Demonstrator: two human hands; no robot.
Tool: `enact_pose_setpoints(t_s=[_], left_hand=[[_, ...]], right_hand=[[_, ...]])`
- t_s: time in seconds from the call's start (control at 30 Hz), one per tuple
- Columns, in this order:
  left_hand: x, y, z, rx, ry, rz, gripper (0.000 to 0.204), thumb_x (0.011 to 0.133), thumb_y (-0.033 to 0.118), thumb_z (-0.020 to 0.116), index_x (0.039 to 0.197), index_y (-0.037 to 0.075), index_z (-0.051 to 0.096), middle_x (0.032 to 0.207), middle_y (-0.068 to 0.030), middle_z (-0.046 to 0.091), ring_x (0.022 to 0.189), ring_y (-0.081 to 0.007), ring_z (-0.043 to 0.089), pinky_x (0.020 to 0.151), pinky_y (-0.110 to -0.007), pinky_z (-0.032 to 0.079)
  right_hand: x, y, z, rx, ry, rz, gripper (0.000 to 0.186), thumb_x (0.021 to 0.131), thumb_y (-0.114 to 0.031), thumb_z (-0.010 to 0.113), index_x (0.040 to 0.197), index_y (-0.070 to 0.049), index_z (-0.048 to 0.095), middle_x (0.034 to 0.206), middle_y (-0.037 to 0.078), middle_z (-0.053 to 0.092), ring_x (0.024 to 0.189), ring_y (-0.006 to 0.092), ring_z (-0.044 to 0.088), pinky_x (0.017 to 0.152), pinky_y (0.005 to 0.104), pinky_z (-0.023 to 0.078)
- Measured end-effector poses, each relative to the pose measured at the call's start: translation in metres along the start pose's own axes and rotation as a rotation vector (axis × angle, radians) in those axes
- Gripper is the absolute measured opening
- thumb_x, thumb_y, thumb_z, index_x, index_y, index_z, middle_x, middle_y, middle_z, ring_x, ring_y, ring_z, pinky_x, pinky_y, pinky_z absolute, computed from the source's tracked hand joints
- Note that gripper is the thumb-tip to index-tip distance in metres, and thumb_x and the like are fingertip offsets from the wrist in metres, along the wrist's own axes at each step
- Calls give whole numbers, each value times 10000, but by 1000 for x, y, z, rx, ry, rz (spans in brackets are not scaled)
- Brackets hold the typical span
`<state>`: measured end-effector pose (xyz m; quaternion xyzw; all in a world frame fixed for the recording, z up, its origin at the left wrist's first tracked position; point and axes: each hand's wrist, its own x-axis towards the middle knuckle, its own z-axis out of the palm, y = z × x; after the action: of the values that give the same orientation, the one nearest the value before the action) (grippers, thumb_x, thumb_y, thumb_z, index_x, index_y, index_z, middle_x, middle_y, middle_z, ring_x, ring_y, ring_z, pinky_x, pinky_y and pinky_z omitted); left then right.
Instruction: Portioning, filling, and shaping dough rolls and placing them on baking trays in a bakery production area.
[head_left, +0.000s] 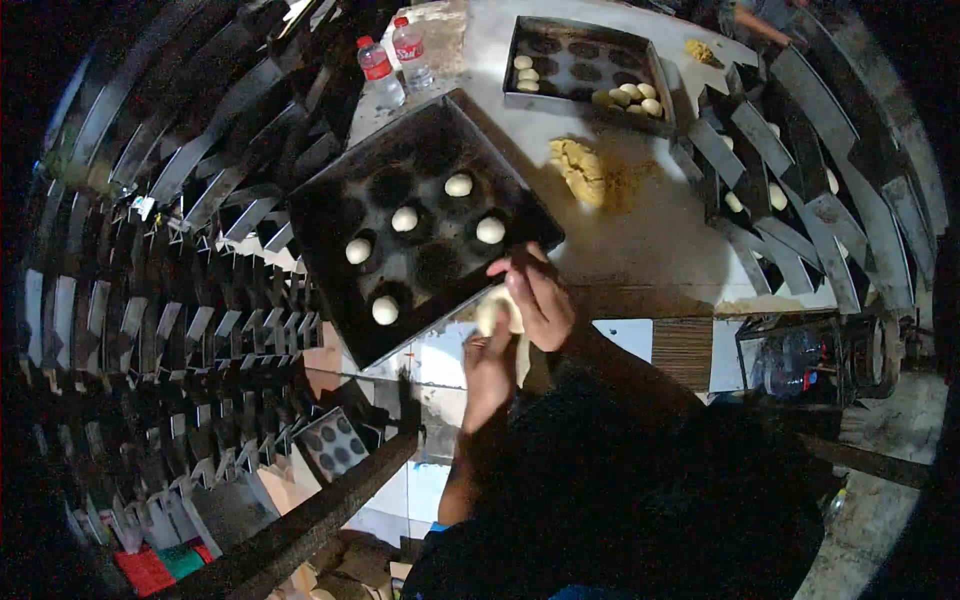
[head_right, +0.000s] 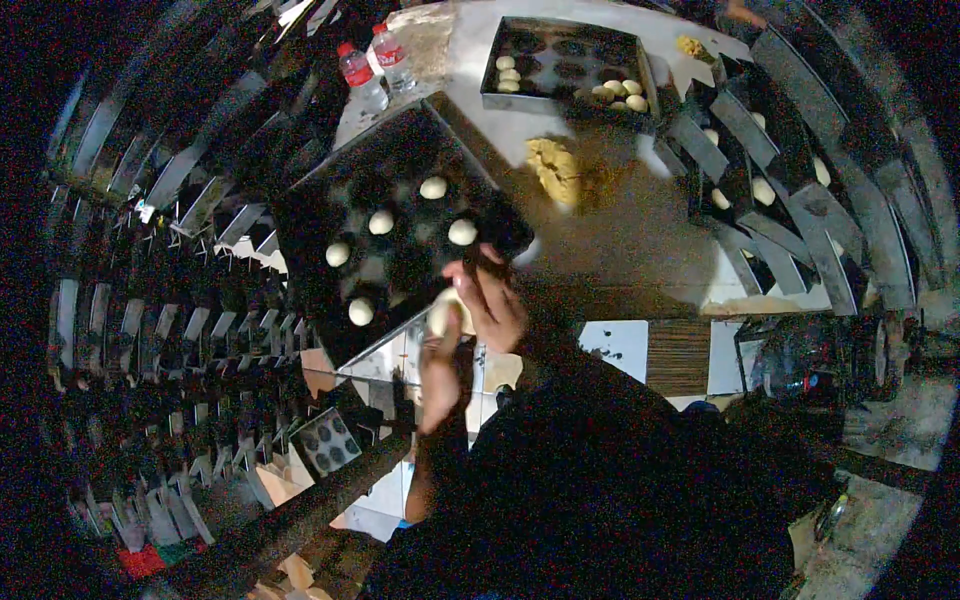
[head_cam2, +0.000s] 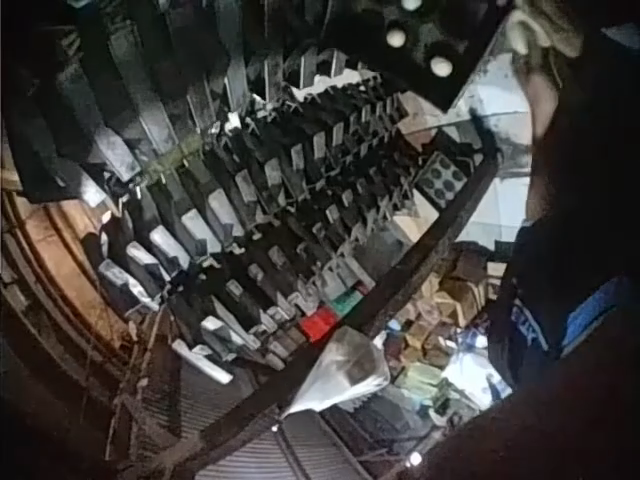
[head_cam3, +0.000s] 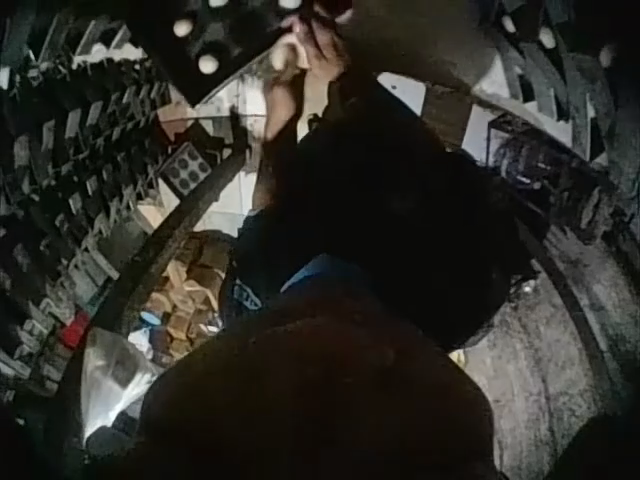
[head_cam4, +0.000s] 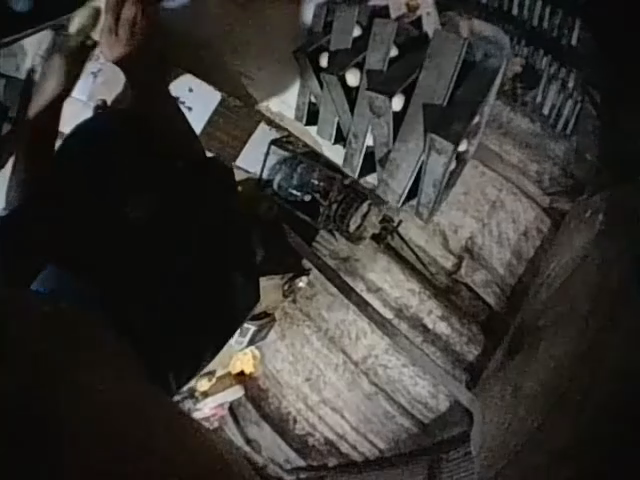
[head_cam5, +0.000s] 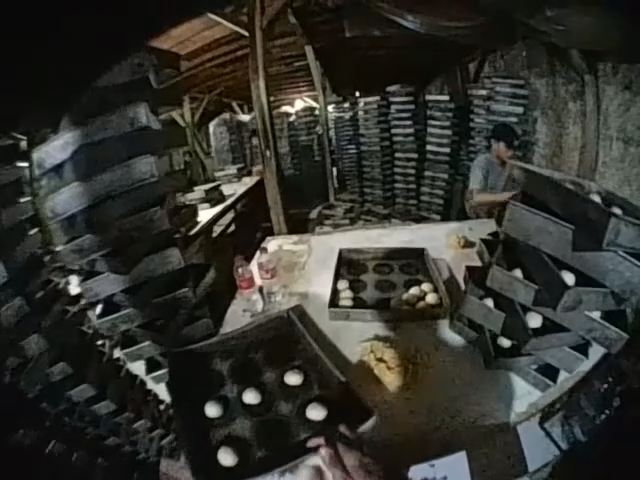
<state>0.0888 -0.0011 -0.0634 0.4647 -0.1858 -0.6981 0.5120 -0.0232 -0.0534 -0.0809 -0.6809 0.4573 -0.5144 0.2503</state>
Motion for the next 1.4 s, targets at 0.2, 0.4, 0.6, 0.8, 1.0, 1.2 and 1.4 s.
enact_pose_setpoints(t_s=[0.2, 0.4, 0.6, 0.8, 1.0, 1.2, 1.4], left_hand=[[51, -5, 54, -327, -249, -124, 360, 908, 254, 569, 1137, -23, 551, 1065, -106, 619, 1003, -215, 590, 856, -307, 469], [111, 15, 106, 430, -209, 75, 548, 928, 346, 477, 1276, -76, 465, 1284, -119, 520, 1156, -176, 505, 973, -272, 356], [163, -15, 134, 252, -363, 109, 382, 945, 128, 489, 1299, -13, 459, 1221, -70, 559, 1113, -146, 520, 917, -260, 394], [179, -39, 131, 197, -118, 51, 287, 936, 160, 532, 1168, -6, 558, 1019, -65, 636, 865, -141, 601, 704, -241, 466], [175, -37, 138, 146, -294, 217, 287, 935, 178, 539, 1149, -12, 565, 1001, -72, 640, 879, -151, 600, 738, -265, 476], [135, -8, 117, 342, -323, 470, 345, 948, 203, 519, 1179, -52, 523, 1032, -91, 633, 932, -166, 588, 831, -290, 461], [66, 1, 57, 1177, -87, 1081, 702, 881, 188, 474, 1387, -117, 94, 1384, -338, 212, 1247, -507, 273, 1049, -472, 237]], right_hand=[[29, 144, -46, 258, 495, -54, 284, 895, -282, 567, 981, -24, 651, 735, 74, 623, 692, 125, 596, 628, 269, 480], [91, 191, -150, -623, -188, 349, 401, 807, -336, 644, 1048, -17, 621, 869, 141, 647, 819, 277, 632, 767, 389, 504], [69, 287, -148, -1233, -347, 125, 347, 823, -235, 620, 1091, -15, 624, 961, 192, 633, 884, 313, 629, 837, 425, 493], [101, 200, -199, 576, 0, 777, 318, 853, -171, 604, 1146, -49, 605, 1129, 172, 598, 1068, 243, 573, 923, 387, 453], [96, 114, -173, 455, 18, 404, 283, 856, -171, 624, 1110, -47, 623, 1028, 126, 637, 911, 220, 614, 835, 351, 485], [77, 94, -131, 633, -91, 719, 258, 826, -186, 671, 979, 20, 651, 902, 133, 633, 736, 148, 616, 678, 265, 505], [60, -15, -68, -132, 41, -115, 298, 742, -98, 727, 993, 35, 638, 1071, 131, 594, 888, 238, 635, 746, 294, 528]])
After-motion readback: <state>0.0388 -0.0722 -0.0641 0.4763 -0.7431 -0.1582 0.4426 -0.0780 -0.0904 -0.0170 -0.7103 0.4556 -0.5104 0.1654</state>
